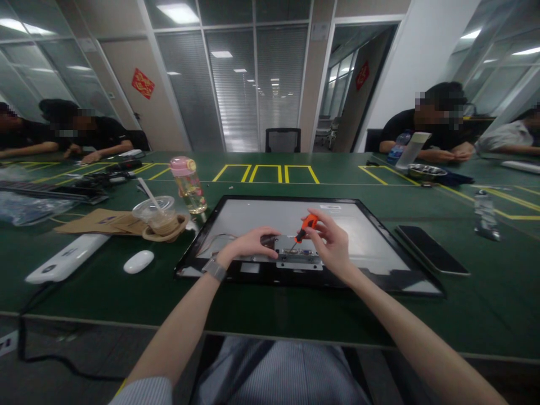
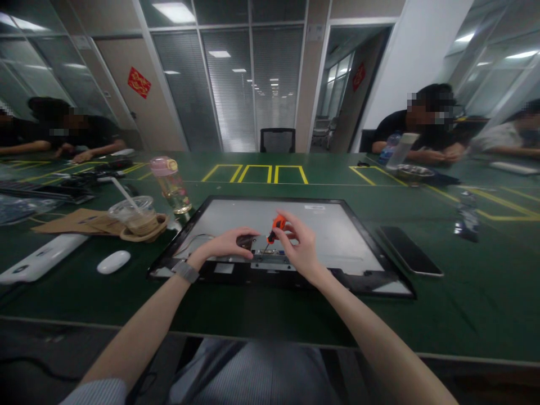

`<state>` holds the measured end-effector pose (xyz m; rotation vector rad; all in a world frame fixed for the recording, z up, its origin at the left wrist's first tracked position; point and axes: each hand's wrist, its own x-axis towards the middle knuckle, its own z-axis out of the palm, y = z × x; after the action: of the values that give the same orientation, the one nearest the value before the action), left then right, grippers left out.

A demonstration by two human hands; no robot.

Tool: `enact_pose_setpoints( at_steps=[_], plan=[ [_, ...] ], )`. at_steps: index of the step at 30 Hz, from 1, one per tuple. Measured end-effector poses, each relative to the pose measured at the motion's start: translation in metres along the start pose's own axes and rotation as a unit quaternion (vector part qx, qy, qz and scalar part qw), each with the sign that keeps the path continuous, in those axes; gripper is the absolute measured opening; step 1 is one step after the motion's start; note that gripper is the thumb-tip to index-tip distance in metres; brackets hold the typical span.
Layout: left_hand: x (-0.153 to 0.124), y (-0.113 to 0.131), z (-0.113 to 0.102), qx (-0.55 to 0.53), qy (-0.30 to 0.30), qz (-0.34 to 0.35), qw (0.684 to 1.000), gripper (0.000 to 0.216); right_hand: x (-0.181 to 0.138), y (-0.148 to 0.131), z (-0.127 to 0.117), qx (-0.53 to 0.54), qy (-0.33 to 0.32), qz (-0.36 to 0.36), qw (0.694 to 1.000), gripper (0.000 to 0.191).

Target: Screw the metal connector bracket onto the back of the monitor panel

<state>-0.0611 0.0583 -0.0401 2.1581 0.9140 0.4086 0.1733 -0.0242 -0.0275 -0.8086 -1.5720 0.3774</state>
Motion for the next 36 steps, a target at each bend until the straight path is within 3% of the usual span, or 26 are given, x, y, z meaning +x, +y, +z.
enact_pose_setpoints(
  at_steps=[5,11,13,17,21,27,36],
  plan=[
    [0.001,-0.004,0.001,-0.009,0.0,0.008,1.0,0.071,0.005,-0.01,-0.001,-0.004,-0.073,-0.024,0.997,0.037],
    [0.0,-0.004,0.001,-0.024,0.001,0.003,1.0,0.07,0.021,-0.019,-0.005,0.084,-0.164,0.022,0.983,0.03],
    [0.0,-0.002,0.001,-0.03,-0.004,0.005,1.0,0.069,0.022,-0.019,-0.003,0.091,-0.145,0.034,0.985,0.027],
    [0.001,-0.003,0.0,-0.031,-0.003,-0.003,1.0,0.069,0.027,-0.022,0.001,0.004,-0.045,0.038,0.998,0.023],
    [0.0,-0.003,0.001,-0.031,-0.001,-0.005,1.0,0.068,0.038,-0.028,0.0,0.004,-0.098,0.018,0.995,0.018],
    [0.001,-0.003,0.001,-0.038,-0.007,0.008,0.999,0.068,0.038,-0.029,-0.007,0.148,-0.191,0.069,0.968,0.027],
    [0.001,-0.006,0.003,-0.049,0.0,0.015,0.999,0.069,0.03,-0.019,-0.003,0.276,-0.151,0.154,0.937,0.024]
  ],
)
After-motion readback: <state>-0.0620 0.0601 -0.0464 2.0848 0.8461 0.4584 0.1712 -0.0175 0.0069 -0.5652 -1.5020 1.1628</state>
